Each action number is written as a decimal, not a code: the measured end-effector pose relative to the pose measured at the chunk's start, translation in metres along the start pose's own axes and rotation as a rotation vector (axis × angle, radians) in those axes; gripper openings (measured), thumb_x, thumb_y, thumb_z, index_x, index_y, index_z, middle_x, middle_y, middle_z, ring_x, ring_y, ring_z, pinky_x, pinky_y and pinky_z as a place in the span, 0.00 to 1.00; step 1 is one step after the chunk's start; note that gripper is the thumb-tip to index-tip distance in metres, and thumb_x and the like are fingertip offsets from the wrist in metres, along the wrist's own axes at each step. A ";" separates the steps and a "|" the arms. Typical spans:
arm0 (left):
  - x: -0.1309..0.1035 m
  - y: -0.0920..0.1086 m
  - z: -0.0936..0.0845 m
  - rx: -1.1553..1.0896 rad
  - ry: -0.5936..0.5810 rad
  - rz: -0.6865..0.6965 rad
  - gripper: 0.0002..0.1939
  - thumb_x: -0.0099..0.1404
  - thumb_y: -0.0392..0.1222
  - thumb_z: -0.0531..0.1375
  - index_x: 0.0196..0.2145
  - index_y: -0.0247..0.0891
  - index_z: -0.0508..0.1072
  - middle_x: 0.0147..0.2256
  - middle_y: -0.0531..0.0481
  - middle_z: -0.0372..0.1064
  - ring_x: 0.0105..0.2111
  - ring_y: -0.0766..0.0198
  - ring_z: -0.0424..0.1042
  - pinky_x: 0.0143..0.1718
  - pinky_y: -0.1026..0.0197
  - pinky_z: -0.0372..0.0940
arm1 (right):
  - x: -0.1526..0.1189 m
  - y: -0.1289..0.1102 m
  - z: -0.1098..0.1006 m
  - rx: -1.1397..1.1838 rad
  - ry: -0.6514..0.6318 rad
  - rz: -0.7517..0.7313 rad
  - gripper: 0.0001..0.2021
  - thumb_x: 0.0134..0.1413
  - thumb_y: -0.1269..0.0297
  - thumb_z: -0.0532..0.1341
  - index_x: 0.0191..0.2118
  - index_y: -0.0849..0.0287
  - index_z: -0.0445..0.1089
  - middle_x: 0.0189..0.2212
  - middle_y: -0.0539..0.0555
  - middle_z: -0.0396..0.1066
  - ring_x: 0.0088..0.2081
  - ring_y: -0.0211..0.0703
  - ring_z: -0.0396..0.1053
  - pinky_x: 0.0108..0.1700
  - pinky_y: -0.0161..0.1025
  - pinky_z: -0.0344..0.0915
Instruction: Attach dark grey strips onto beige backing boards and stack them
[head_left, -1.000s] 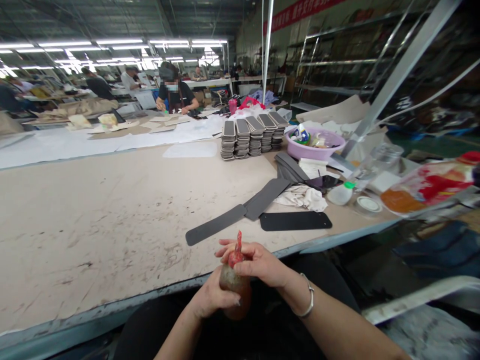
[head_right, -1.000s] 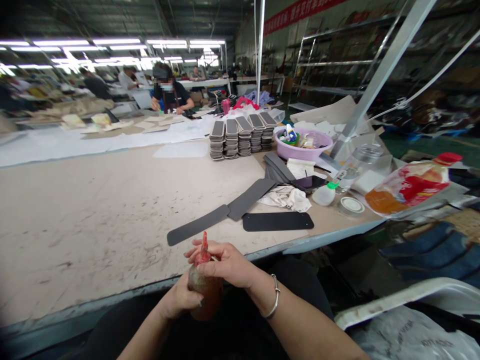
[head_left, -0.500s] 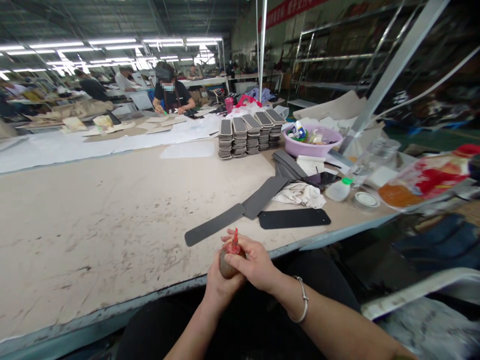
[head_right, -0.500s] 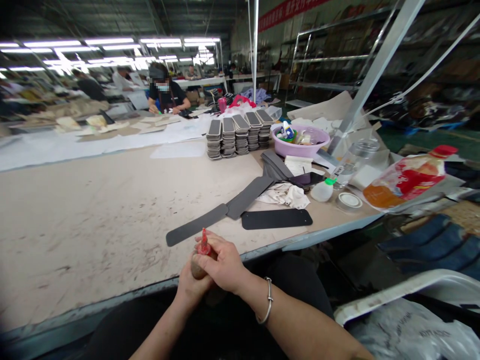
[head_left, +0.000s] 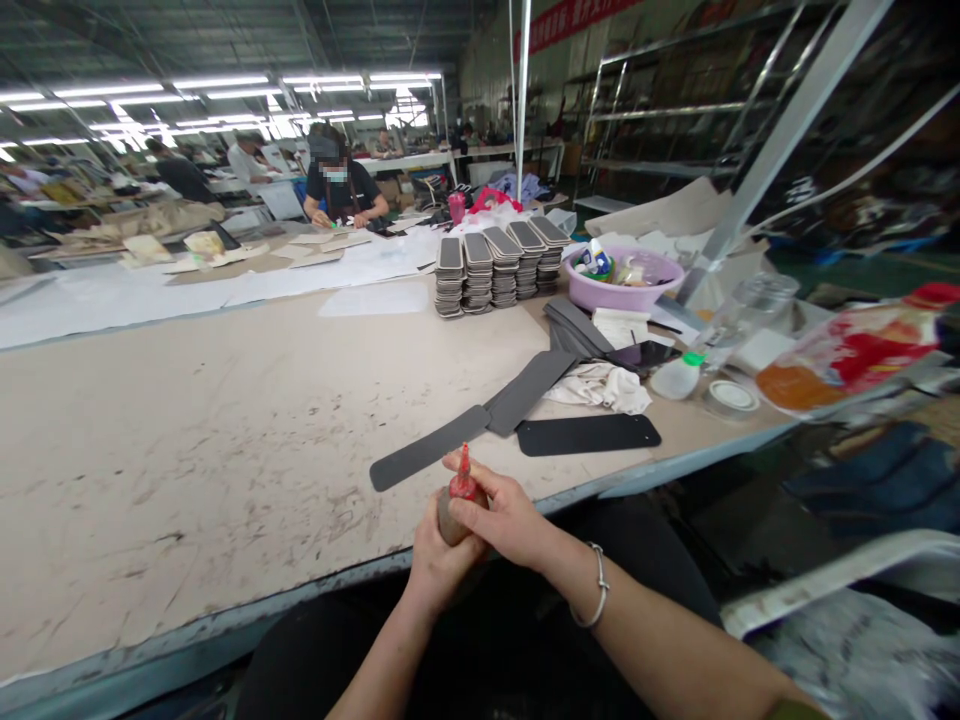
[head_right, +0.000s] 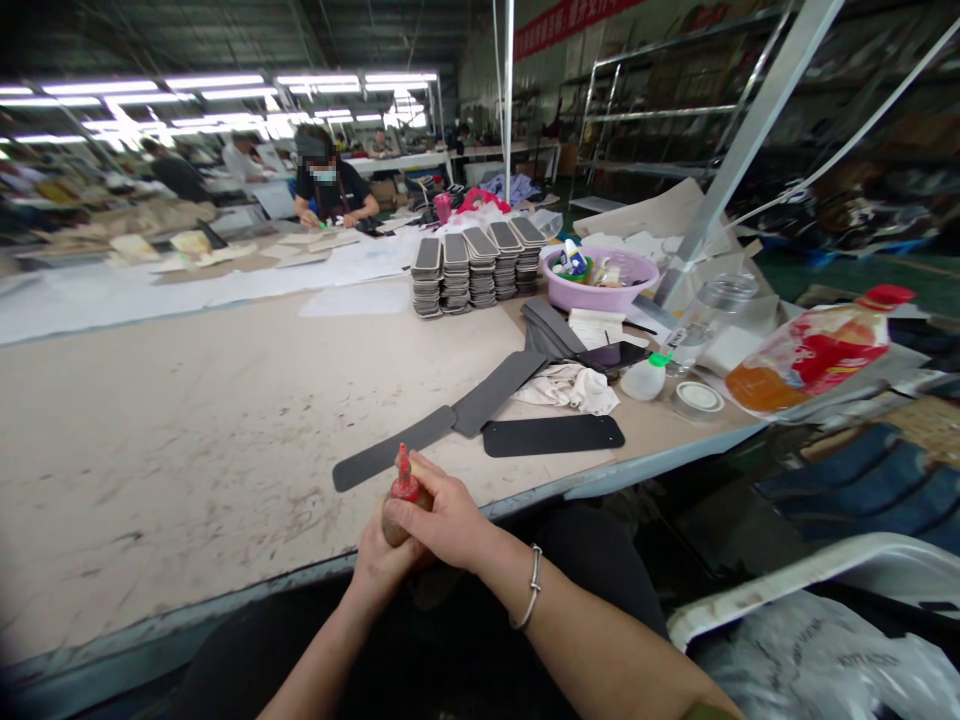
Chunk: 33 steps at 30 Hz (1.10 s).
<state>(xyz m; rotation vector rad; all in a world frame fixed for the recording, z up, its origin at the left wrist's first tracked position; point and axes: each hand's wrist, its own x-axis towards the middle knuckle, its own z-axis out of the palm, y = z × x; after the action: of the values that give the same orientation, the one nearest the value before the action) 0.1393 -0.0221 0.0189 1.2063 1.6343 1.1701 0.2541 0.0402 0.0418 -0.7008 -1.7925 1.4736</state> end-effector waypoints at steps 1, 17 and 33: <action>0.001 0.000 -0.003 -0.048 -0.076 0.024 0.26 0.47 0.47 0.64 0.43 0.36 0.64 0.36 0.47 0.70 0.35 0.56 0.70 0.36 0.58 0.64 | 0.000 -0.001 -0.004 0.075 -0.069 0.039 0.34 0.52 0.57 0.59 0.62 0.59 0.46 0.58 0.64 0.53 0.54 0.50 0.58 0.56 0.52 0.52; -0.011 -0.013 -0.011 -0.837 -0.755 -0.156 0.37 0.48 0.66 0.58 0.46 0.32 0.66 0.35 0.42 0.69 0.33 0.53 0.71 0.36 0.53 0.64 | 0.006 -0.002 -0.021 0.459 -0.306 0.052 0.21 0.53 0.53 0.58 0.48 0.61 0.68 0.52 0.61 0.63 0.54 0.50 0.59 0.56 0.50 0.51; -0.009 -0.011 0.001 -0.557 -0.381 -0.010 0.33 0.43 0.49 0.68 0.45 0.31 0.67 0.38 0.41 0.69 0.39 0.51 0.69 0.41 0.53 0.64 | 0.001 -0.015 -0.017 -0.048 -0.175 -0.040 0.13 0.57 0.60 0.53 0.42 0.59 0.70 0.47 0.59 0.67 0.53 0.51 0.60 0.55 0.51 0.55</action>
<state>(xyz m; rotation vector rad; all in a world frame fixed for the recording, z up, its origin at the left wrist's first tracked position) 0.1397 -0.0322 0.0087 0.9759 0.9449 1.1944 0.2669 0.0480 0.0581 -0.5705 -1.9680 1.5092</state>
